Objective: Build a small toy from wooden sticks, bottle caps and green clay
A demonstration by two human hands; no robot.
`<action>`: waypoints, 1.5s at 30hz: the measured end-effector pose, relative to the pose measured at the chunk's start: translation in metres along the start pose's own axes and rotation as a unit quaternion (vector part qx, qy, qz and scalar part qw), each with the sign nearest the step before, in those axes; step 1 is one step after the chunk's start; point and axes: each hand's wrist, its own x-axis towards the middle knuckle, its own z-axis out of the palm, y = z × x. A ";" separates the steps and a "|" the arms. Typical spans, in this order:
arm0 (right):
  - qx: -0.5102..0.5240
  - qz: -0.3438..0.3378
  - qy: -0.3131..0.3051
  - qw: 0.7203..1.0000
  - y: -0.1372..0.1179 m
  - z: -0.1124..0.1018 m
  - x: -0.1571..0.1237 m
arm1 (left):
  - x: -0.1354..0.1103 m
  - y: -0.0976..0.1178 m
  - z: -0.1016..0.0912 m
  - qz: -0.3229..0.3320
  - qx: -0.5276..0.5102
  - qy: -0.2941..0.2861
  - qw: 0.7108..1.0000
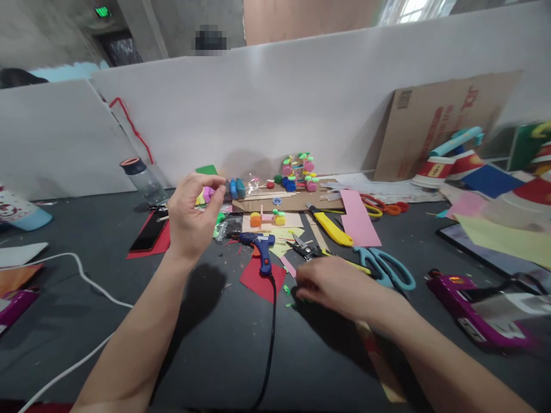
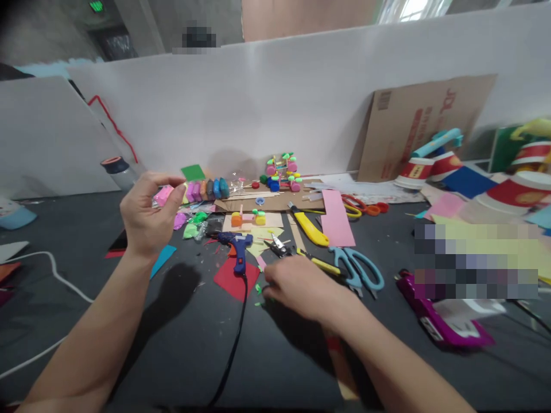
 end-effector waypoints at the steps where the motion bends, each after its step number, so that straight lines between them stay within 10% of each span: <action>1: -0.020 0.003 -0.014 1.000 -0.008 0.006 -0.002 | 0.000 -0.001 -0.002 -0.007 0.006 -0.006 1.000; 7: -0.066 0.016 -0.069 0.995 -0.024 0.031 -0.001 | -0.021 -0.015 -0.016 -0.028 0.028 -0.072 0.997; 21: 0.044 0.038 -0.217 0.974 -0.032 0.006 0.007 | -0.093 -0.035 -0.001 -0.027 0.001 -0.198 0.980; 38: 0.063 0.030 -0.119 0.991 -0.021 0.023 0.014 | -0.093 -0.015 0.000 -0.131 -0.105 -0.242 0.956; 43: 0.126 0.022 -0.033 0.991 -0.021 0.009 0.012 | -0.099 0.034 0.004 -0.249 -0.251 -0.356 0.865; 45: 0.145 0.007 0.003 0.989 -0.023 0.011 0.012 | -0.106 0.049 0.009 -0.443 -0.456 -0.407 0.656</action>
